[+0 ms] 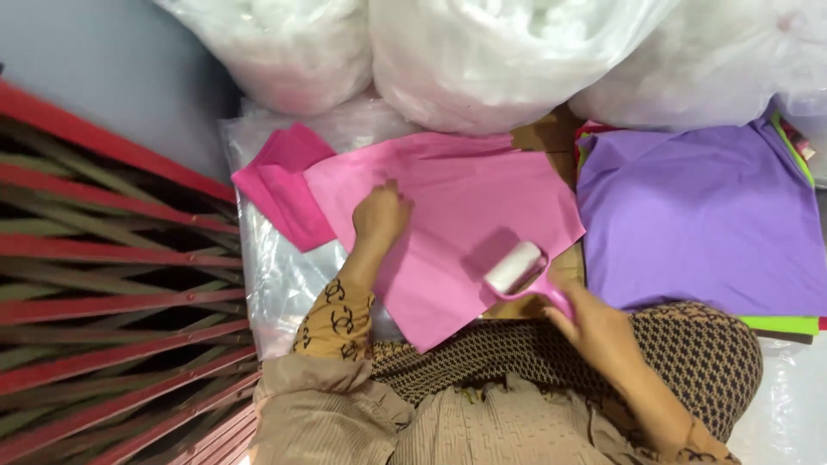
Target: The person uses a lint roller to clean pieces of pink fabric before stuffing a small pink fabric pouch with white fiberfill material.
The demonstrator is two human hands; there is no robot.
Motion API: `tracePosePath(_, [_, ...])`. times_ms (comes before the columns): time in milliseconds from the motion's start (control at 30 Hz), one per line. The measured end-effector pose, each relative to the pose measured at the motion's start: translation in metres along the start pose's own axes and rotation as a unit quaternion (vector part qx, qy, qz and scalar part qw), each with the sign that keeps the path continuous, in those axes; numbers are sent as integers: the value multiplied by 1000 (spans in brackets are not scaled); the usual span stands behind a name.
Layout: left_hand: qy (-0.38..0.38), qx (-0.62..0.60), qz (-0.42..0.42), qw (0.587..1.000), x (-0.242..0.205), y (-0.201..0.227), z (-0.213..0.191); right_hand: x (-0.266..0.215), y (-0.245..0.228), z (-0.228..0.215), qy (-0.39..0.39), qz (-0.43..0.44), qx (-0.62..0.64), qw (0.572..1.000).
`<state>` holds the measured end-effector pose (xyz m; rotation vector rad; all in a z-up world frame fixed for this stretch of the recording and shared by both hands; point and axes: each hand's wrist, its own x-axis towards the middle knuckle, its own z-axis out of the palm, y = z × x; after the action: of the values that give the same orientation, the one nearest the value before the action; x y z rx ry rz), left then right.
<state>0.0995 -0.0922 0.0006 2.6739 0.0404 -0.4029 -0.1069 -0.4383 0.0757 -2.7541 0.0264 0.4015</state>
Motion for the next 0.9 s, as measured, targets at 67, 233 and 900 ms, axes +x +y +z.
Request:
tracePosePath(67, [19, -10, 7, 1000, 11, 24, -21, 30, 13, -8, 38, -3, 15, 999])
tracePosePath(233, [11, -47, 16, 999, 59, 68, -22, 133, 38, -7, 147, -99, 9, 984])
tracePosePath(900, [69, -275, 126, 951, -12, 39, -113, 188, 6, -57, 195, -97, -164, 962])
